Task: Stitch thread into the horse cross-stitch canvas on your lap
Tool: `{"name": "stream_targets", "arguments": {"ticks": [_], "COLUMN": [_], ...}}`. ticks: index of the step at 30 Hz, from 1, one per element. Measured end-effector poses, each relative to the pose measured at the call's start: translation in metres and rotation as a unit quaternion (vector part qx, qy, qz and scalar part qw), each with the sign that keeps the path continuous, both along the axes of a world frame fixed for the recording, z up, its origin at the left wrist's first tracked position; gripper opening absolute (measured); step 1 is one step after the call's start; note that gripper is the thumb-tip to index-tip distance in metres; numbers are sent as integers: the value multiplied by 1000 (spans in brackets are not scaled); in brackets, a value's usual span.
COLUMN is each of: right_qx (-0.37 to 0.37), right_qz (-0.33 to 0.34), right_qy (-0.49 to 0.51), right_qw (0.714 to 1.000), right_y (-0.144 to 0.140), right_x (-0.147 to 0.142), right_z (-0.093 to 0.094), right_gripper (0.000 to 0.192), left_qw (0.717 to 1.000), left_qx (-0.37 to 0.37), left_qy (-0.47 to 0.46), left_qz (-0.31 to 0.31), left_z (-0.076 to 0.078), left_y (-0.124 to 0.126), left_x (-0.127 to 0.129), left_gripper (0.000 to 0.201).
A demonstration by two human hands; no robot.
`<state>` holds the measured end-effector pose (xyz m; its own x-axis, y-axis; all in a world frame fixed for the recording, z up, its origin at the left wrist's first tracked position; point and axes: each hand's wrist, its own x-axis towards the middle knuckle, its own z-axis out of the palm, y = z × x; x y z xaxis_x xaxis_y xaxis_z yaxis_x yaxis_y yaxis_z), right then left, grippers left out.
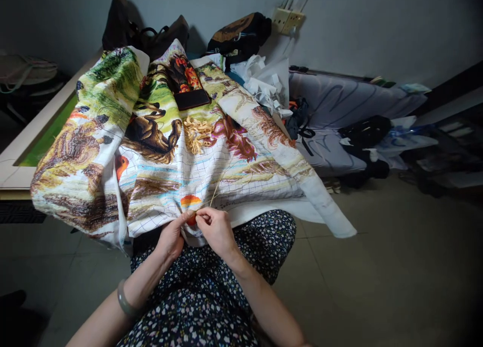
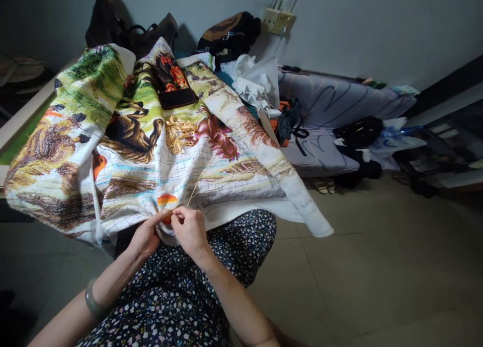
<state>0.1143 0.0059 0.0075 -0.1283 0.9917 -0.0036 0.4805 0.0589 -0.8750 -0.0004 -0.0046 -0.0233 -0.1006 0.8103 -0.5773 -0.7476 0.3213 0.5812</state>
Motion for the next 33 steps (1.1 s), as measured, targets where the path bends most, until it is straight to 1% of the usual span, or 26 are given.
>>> {"name": "stream_targets", "arguments": {"ticks": [8, 11, 16, 21, 25, 29, 33], "right_qx": [-44, -64, -96, -129, -154, -152, -148], "right_qz": [-33, -33, -30, -43, -57, -78, -103], "right_qy": [122, 154, 194, 233, 263, 287, 298], "right_qw": [991, 985, 976, 963, 951, 943, 937], "right_y": [-9, -10, -9, -9, -10, -10, -11], "right_x": [5, 4, 0, -3, -6, -11, -15], "right_z": [-14, -18, -17, -15, -19, -23, -23], "right_gripper": [10, 11, 11, 11, 13, 14, 14], "left_qw": [999, 999, 999, 999, 999, 998, 997], "left_qx": [-12, -21, -44, -44, -36, -39, -52], "left_qy": [11, 16, 13, 0, -1, -8, -14], "left_qz": [-31, -20, -16, -26, -40, -57, -56], "left_z": [10, 14, 19, 20, 20, 21, 22], "left_y": [3, 3, 4, 3, 2, 3, 4], "left_x": [4, 4, 1, -2, -4, -8, -10], "left_gripper": [33, 28, 22, 20, 22, 20, 17]}}
